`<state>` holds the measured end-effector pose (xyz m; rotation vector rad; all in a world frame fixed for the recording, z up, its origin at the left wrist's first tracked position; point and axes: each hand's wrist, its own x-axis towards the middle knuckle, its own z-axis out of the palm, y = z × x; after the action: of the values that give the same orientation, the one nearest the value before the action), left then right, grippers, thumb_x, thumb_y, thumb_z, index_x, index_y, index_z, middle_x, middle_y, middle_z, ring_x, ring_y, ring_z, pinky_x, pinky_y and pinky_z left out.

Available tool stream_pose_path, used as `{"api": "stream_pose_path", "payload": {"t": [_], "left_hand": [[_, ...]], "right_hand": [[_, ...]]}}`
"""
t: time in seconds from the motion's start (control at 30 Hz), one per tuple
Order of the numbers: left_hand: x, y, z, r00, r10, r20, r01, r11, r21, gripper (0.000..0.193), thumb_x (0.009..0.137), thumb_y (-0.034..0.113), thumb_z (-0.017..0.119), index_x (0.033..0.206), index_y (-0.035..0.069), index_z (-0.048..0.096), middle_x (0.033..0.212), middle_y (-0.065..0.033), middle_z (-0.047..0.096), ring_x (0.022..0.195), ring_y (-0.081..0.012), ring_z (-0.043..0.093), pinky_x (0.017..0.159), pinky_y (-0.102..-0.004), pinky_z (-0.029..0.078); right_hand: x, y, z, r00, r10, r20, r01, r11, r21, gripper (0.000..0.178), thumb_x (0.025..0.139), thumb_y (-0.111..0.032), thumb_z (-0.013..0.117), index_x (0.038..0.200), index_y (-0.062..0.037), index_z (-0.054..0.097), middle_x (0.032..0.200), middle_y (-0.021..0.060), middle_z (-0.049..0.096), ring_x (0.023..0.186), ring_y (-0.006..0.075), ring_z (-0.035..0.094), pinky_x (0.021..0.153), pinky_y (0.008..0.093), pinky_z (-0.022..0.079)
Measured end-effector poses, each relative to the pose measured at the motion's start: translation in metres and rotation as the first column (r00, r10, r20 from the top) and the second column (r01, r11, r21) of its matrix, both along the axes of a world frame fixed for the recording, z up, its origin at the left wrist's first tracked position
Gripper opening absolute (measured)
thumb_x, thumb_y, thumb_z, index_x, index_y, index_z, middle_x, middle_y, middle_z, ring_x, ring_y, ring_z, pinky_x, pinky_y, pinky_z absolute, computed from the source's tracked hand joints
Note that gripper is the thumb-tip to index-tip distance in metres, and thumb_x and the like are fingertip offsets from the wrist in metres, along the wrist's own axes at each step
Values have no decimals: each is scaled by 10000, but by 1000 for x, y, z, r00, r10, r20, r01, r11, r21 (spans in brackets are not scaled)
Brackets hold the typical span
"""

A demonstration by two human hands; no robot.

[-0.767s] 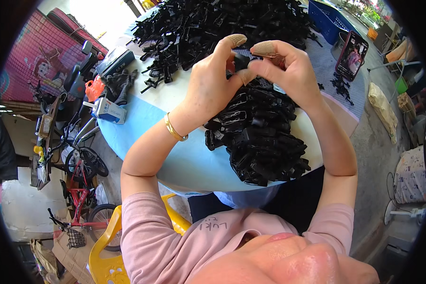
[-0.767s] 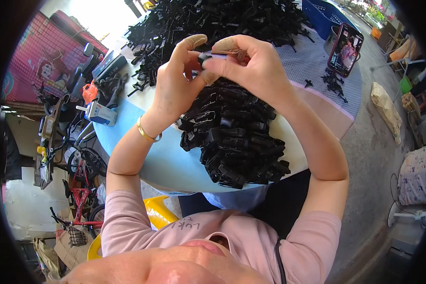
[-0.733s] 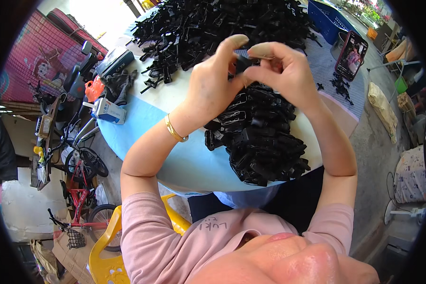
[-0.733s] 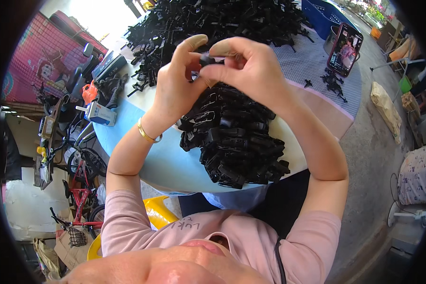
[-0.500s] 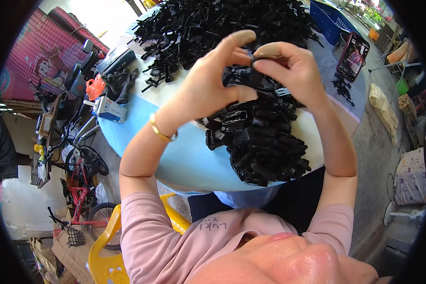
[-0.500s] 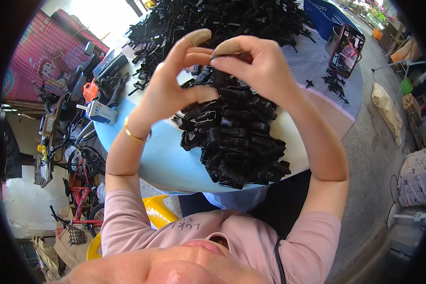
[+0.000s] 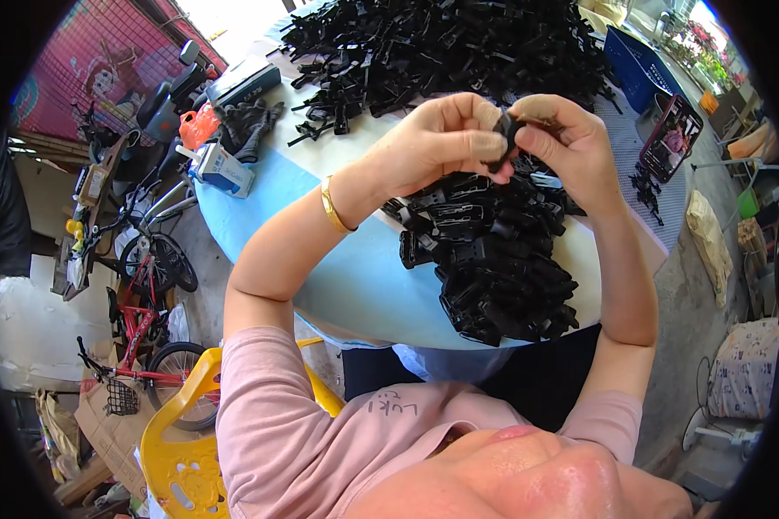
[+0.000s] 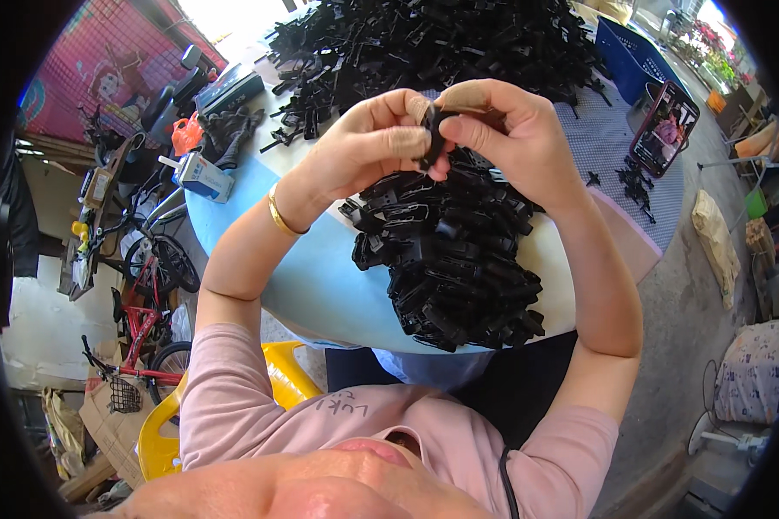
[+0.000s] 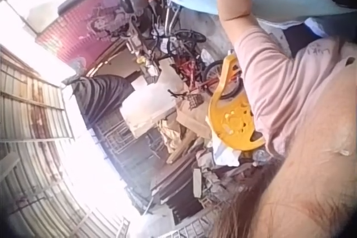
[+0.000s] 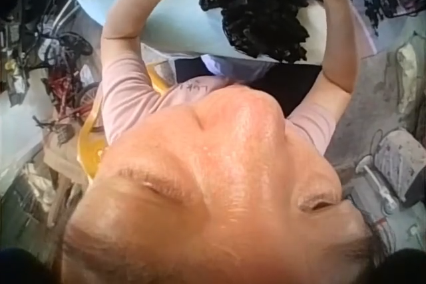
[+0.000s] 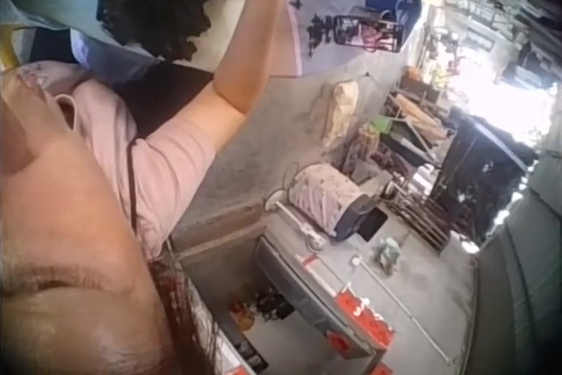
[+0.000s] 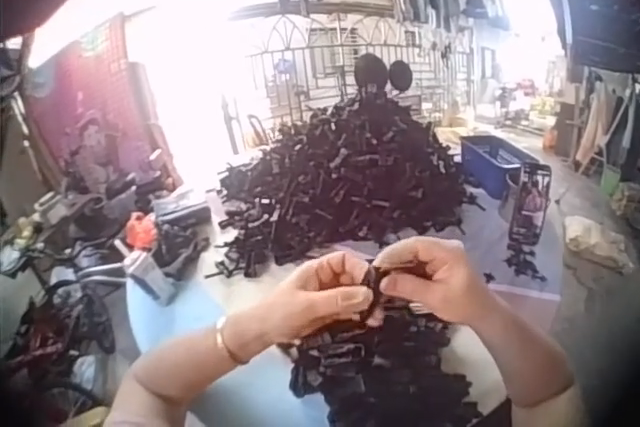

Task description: Assembling small black plastic components by inserting a small beige piece into each housing.

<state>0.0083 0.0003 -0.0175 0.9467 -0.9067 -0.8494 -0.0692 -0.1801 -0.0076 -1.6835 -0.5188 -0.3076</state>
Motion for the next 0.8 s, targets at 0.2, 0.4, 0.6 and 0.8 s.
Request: {"api": "stream_pose_path", "payload": {"t": [0.2,0.4,0.6,0.8], "left_hand": [[2,1,0,986,143,87,-143,990,-10,149,811,58,615,887,26,490,818,-47,568,771,-141,599,721,-270,505],[-7,2,6,736,438,516,-517,856,11,170,808,36,612,916,17,483,846,-25,545,780,-88,558,711,-235,485],[-18,-1,5,547,588,595,-637,754,-159,234,761,33,639,968,7,533,838,-30,575,735,-77,513,671,-225,460],[-19,-5,-3,462,662,590,-670,696,-256,219,707,52,670,910,17,597,779,-44,605,672,-121,524,600,-246,443]], "right_hand": [[0,7,0,979,-190,69,196,975,-103,206,838,-87,592,1028,-10,574,830,16,584,737,61,539,692,186,441],[-4,10,-6,962,-266,57,272,952,-143,94,876,-105,528,903,-21,560,706,-23,519,650,29,460,587,167,372],[-7,18,-2,959,-273,77,283,937,-203,91,886,-104,511,882,-23,551,682,-26,516,613,23,441,549,156,345],[-11,20,-1,958,-285,30,285,938,-196,93,888,-107,508,878,-26,552,655,-26,520,562,5,400,495,153,305]]}}
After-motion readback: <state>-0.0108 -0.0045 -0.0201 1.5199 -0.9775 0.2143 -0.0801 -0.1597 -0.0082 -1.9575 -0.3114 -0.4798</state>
